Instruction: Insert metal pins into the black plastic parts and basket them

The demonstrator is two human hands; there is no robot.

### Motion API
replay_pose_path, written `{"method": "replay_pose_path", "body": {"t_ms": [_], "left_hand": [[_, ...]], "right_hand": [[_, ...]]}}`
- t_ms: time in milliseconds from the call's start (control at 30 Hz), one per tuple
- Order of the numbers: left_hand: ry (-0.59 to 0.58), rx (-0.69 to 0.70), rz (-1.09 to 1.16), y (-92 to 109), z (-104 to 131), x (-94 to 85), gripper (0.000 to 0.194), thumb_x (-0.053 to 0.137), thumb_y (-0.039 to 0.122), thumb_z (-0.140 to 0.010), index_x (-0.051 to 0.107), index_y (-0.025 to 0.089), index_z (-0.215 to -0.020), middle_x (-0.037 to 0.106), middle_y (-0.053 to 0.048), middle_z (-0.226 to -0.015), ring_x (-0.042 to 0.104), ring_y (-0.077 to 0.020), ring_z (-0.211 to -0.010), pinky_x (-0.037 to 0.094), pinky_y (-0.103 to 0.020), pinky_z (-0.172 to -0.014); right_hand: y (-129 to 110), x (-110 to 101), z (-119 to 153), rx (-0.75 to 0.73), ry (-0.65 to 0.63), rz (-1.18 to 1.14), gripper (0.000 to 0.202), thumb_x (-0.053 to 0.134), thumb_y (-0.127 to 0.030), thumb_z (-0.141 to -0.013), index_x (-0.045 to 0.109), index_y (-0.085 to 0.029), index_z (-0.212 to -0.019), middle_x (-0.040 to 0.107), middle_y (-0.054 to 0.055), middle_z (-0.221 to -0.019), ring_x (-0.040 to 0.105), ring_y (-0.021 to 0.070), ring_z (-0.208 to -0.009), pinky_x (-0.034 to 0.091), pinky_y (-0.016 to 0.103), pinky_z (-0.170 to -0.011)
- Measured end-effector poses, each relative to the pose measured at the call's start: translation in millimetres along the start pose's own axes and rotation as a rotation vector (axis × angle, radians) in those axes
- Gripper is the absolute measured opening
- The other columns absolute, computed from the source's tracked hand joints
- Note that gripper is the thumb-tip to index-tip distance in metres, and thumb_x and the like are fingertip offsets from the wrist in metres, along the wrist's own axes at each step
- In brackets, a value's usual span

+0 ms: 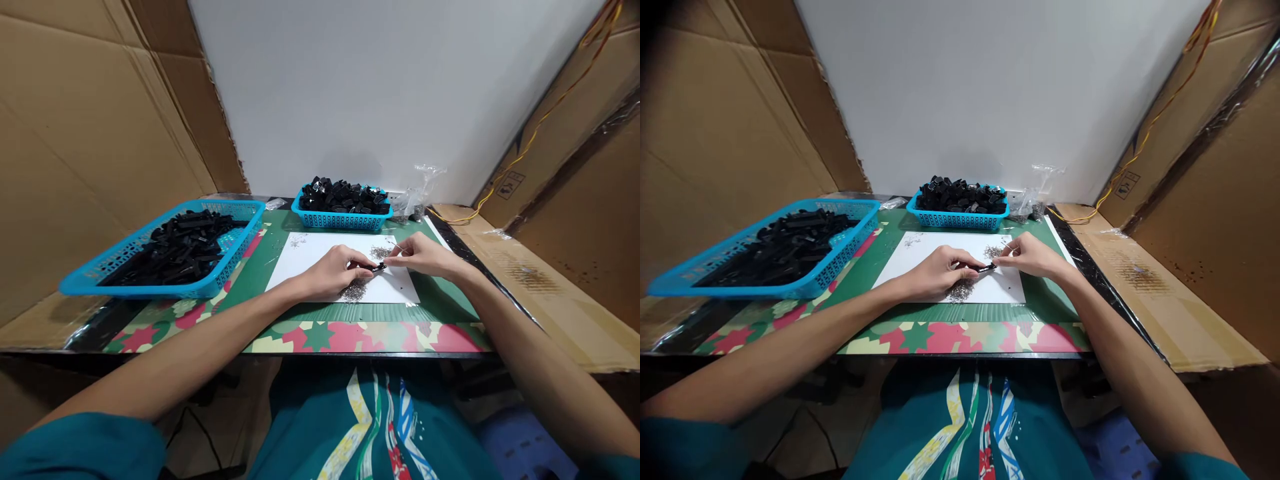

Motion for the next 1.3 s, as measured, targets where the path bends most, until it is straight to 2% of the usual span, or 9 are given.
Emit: {"method": "replay_pose_path", "body": {"t_ms": [67,167,233,300,367,467,700,1067,1300], "left_hand": [[0.001,0.01,0.001,0.7,-0.1,-0.6,0.026,0.07,0.02,-0.09,0.084,0.018,-0.112,0.082,-0.009,-0.107,0.072,-0.021,-0.094,0.053,-0.031,-0.084],[0.002,0.018,0.01,0.1,-0.5,-1.0,0.024,0.072,0.019,-0.088,0.084,0.018,-0.109,0.082,-0.008,-0.106,0.072,-0.021,-0.094,0.054,-0.032,-0.087],[0.0,0.021,0.016,-0.7,-0.7,-1.0,0.024,0.073,0.02,-0.088,0.084,0.018,-0.109,0.082,-0.009,-0.105,0.072,-0.021,-0.094,0.054,-0.032,-0.087],[-0.001,0.017,0.016,-2.0,-0.6,-1.2,0.024,0.073,0.021,-0.089,0.084,0.018,-0.109,0.082,-0.009,-0.104,0.072,-0.0212,-0.094,0.054,-0.032,-0.085],[-0.01,0.01,0.018,-3.4,-0.2,-0.9,0.025,0.072,0.021,-0.089,0.084,0.018,-0.11,0.082,-0.009,-0.104,0.072,-0.0214,-0.093,0.054,-0.032,-0.083],[-0.022,0.005,0.028,-4.6,0.6,-1.0,0.027,0.07,0.02,-0.09,0.084,0.018,-0.113,0.082,-0.008,-0.105,0.072,-0.0216,-0.092,0.053,-0.031,-0.08],[-0.023,-0.036,0.018,-5.2,2.1,-2.8,0.03,0.071,0.022,-0.09,0.083,0.018,-0.117,0.083,-0.008,-0.104,0.073,-0.0217,-0.091,0.053,-0.031,-0.08],[-0.015,-0.007,0.011,-3.6,2.6,-2.2,0.028,0.073,0.023,-0.089,0.084,0.02,-0.115,0.083,-0.007,-0.106,0.073,-0.0221,-0.092,0.054,-0.031,-0.082],[0.036,-0.074,0.1,-11.8,3.5,0.2,0.03,0.069,0.022,-0.09,0.083,0.017,-0.116,0.082,-0.008,-0.094,0.067,-0.0179,-0.078,0.048,-0.027,-0.069]], "right_hand": [[-3.1,-9.6,1.4,-0.073,0.069,0.043,0.042,0.062,-0.049,-0.097,0.078,-0.014,-0.082,0.036,-0.005,-0.055,0.027,0.0105,-0.052,0.02,0.03,-0.052],[-13.5,-22.2,5.0,-0.252,0.246,0.063,0.042,0.049,-0.041,-0.104,0.081,-0.016,-0.095,0.061,0.004,-0.076,0.049,0.014,-0.063,0.038,0.03,-0.06],[-19.7,-27.6,8.6,-0.363,0.387,0.044,0.036,0.053,-0.04,-0.103,0.082,-0.019,-0.097,0.071,0.01,-0.099,0.064,0.0195,-0.083,0.05,0.034,-0.077],[-18.7,-29.2,9.9,-0.373,0.485,-0.061,0.03,0.062,-0.043,-0.099,0.082,-0.021,-0.094,0.075,0.011,-0.106,0.069,0.0243,-0.095,0.055,0.04,-0.088],[-10.9,-23.5,6.3,-0.28,0.468,-0.279,0.031,0.069,-0.047,-0.093,0.081,-0.019,-0.091,0.078,0.012,-0.096,0.073,0.0257,-0.091,0.059,0.043,-0.088],[-0.4,-2.4,-1.5,-0.09,0.301,-0.585,0.038,0.08,-0.052,-0.084,0.078,-0.014,-0.085,0.079,0.012,-0.082,0.075,0.0227,-0.076,0.065,0.04,-0.08],[6.6,20.5,-7.0,0.093,0.215,-0.758,0.042,0.094,-0.052,-0.064,0.075,-0.015,-0.073,0.079,0.011,-0.075,0.071,0.0168,-0.063,0.064,0.029,-0.062],[-3.1,19.7,-3.5,0.053,0.288,-0.62,0.033,0.087,-0.046,-0.073,0.071,-0.017,-0.07,0.078,0.011,-0.074,0.073,0.0204,-0.064,0.067,0.032,-0.064],[-1.0,21.2,-5.6,0.014,0.327,-0.484,0.028,0.08,-0.042,-0.077,0.071,-0.017,-0.069,0.079,0.012,-0.074,0.075,0.0231,-0.062,0.066,0.033,-0.06]]}}
Point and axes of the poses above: each hand's wrist, its own z-axis away from the middle knuckle, its own x-axis out of the palm, y = z × x, the point moved 6 cm from there along -z, towards the middle knuckle
